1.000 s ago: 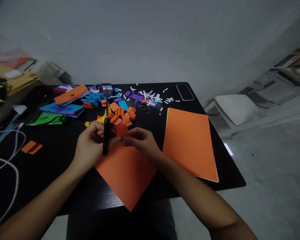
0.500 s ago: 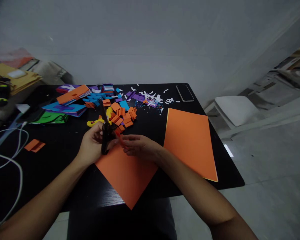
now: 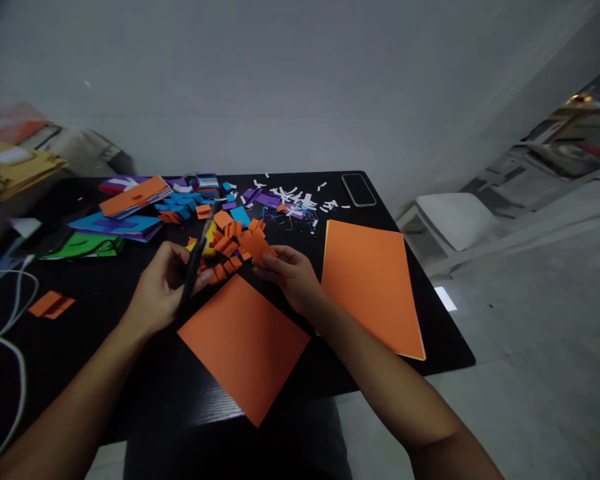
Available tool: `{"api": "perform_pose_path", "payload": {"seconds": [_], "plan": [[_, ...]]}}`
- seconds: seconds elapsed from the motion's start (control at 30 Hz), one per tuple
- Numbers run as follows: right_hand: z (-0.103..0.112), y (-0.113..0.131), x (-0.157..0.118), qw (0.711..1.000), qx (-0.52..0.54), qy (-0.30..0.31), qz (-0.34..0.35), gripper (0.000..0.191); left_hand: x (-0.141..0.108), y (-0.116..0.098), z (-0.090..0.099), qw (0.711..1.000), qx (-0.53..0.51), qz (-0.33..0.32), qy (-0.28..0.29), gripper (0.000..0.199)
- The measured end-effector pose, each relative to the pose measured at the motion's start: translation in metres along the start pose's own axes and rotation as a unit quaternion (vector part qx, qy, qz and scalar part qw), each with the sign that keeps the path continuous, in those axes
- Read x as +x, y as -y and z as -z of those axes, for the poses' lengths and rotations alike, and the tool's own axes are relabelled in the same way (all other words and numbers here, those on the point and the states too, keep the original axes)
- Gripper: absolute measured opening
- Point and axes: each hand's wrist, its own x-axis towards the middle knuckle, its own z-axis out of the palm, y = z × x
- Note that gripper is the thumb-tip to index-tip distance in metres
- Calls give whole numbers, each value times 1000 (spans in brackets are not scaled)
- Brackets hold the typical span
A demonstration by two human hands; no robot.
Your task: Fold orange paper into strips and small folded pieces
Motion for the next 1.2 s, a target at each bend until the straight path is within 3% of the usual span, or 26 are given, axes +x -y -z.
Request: {"api": "perform_pose_path", "payload": {"seconds": [0.2,0.33,1.2], "plan": [[-2,1,-2,992,-48,-47,108,32,7,5,13,990,86,-72,88,37],[-6,0,-7,989,-61,-42,132,30,9,11,15,975,140,-114,129,31],[-13,1,-15,992,-70,-37,103,28,6,19,6,970,141,-140,142,30]]}}
